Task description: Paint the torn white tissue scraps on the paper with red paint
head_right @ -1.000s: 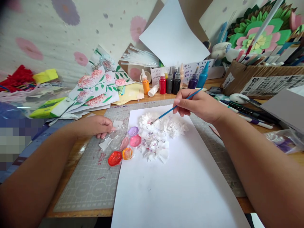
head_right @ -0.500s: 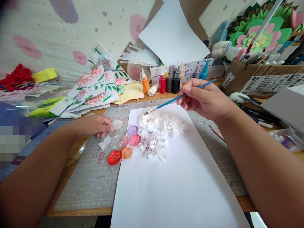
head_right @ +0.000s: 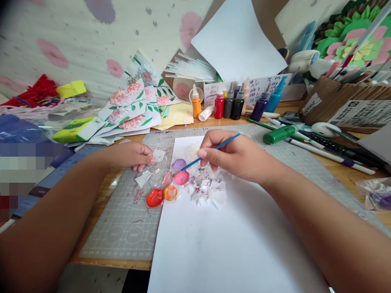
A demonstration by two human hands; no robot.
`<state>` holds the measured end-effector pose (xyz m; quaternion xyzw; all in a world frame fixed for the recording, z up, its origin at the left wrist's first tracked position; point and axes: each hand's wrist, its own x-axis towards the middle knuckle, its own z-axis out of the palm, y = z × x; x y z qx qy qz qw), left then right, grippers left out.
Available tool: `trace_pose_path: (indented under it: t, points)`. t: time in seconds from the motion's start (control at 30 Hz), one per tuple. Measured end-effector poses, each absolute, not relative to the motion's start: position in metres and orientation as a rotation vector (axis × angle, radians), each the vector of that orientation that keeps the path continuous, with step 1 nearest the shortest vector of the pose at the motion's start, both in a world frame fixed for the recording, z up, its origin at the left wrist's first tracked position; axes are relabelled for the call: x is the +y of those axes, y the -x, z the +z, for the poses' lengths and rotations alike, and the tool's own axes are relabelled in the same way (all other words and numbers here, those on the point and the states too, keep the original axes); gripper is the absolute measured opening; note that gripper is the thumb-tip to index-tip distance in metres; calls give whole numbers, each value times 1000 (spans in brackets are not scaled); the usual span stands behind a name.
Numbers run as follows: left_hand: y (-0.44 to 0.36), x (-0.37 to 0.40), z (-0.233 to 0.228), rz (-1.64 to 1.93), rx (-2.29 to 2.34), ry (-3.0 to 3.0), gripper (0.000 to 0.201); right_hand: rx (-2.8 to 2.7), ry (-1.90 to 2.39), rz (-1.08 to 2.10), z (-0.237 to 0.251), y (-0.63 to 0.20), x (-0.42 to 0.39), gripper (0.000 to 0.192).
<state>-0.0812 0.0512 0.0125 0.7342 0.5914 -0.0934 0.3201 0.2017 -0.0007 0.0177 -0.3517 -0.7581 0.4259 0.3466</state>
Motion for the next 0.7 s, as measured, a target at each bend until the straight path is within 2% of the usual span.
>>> trace_pose_path:
  t: [0.43,0.6,0.7]
  points:
    - [82,53,8,-223,1561,-1948,35,-2164,916,859,12,-192,-6,26]
    - [83,52,8,-227,1565,-1953,35,-2205,840,1026,11,-190,-6,24]
    - [83,53,7,-237,1560,-1957,36,-2192,841,1023,11,-189,-7,22]
